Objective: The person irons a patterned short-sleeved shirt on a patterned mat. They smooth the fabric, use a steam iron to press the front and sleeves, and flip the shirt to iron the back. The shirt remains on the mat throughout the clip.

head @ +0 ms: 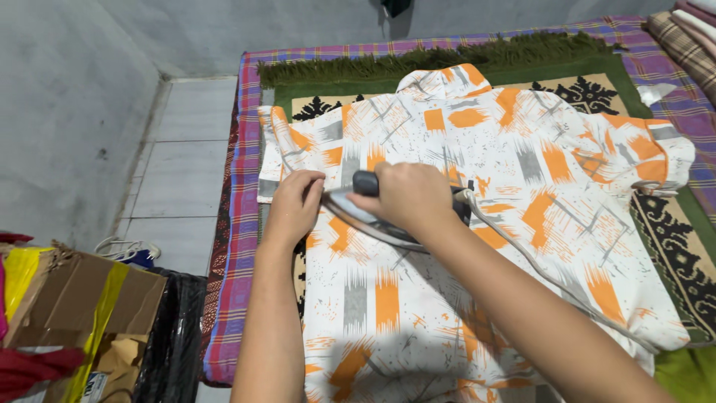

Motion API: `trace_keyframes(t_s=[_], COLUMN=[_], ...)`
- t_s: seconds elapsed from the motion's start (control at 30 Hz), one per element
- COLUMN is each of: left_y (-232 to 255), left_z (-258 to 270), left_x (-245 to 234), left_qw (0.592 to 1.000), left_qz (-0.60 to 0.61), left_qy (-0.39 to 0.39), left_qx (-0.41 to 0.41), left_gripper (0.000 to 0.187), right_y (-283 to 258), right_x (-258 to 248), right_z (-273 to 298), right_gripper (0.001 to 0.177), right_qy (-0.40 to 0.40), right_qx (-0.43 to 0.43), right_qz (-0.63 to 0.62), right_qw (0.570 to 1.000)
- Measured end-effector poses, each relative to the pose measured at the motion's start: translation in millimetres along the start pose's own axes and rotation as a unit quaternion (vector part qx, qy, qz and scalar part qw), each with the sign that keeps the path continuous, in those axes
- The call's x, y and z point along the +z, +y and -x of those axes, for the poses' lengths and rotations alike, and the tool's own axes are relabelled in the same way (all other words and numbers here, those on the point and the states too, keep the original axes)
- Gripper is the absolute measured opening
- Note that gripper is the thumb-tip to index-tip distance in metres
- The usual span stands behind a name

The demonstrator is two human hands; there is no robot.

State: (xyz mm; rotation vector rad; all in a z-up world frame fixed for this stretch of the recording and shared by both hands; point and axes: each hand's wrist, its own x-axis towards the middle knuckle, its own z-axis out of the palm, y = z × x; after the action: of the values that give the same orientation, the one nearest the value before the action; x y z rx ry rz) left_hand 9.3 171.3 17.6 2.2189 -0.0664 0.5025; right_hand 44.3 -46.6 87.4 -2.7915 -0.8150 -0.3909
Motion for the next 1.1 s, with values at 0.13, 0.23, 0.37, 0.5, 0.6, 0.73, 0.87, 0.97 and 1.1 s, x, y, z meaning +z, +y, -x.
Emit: trace_keyframes(t_s=[0.13,0.23,0.37,0.5,0.6,0.73,0.87,0.97,1.1], left_y=[-1,-1,-1,-4,-7,-10,-7,-5,-4], left_z=[3,4,1,0,-2,-2,2,4,1], left_x=[1,-1,-2,-1,2,3,1,-2,-4], left_qw=[1.000,1.000,0.999,1.000,0.999,1.000,0.999,0.999,0.999], left_qz=[0.015,0.022,0.031,0.020,0.025,0.013,0.006,0.005,-0.001], left_qy=[0.018,0.013,0.007,0.001,0.008,0.017,0.017,0.005,-0.009], left_qx=[0.007,-0.006,-0.011,-0.018,-0.023,0.000,0.042,0.043,0.034], left_gripper=[0.020,0.022,0.023,0.022,0.021,0.019,0.017,0.017,0.016], right_y=[-1,-1,0,1,2,10,24,31,41], right_x=[2,-9,-26,-28,-18,-3,-3,-9,-21], right_z=[-12,-7,17,34,31,1,-25,-23,0], right_gripper=[0.064,0.062,0.063,0.066,0.067,0.067,0.068,0.067,0.065], right_qy=[-0.019,-0.063,-0.130,-0.135,-0.060,-0.018,-0.042,-0.108,-0.157], right_qx=[-0.002,-0.021,-0.082,-0.143,-0.130,-0.096,-0.056,-0.052,-0.026], right_qz=[-0.017,-0.025,-0.032,-0.029,-0.035,-0.008,0.003,0.013,0.001], right_qw=[1.000,0.997,0.988,0.980,0.989,0.995,0.998,0.993,0.987])
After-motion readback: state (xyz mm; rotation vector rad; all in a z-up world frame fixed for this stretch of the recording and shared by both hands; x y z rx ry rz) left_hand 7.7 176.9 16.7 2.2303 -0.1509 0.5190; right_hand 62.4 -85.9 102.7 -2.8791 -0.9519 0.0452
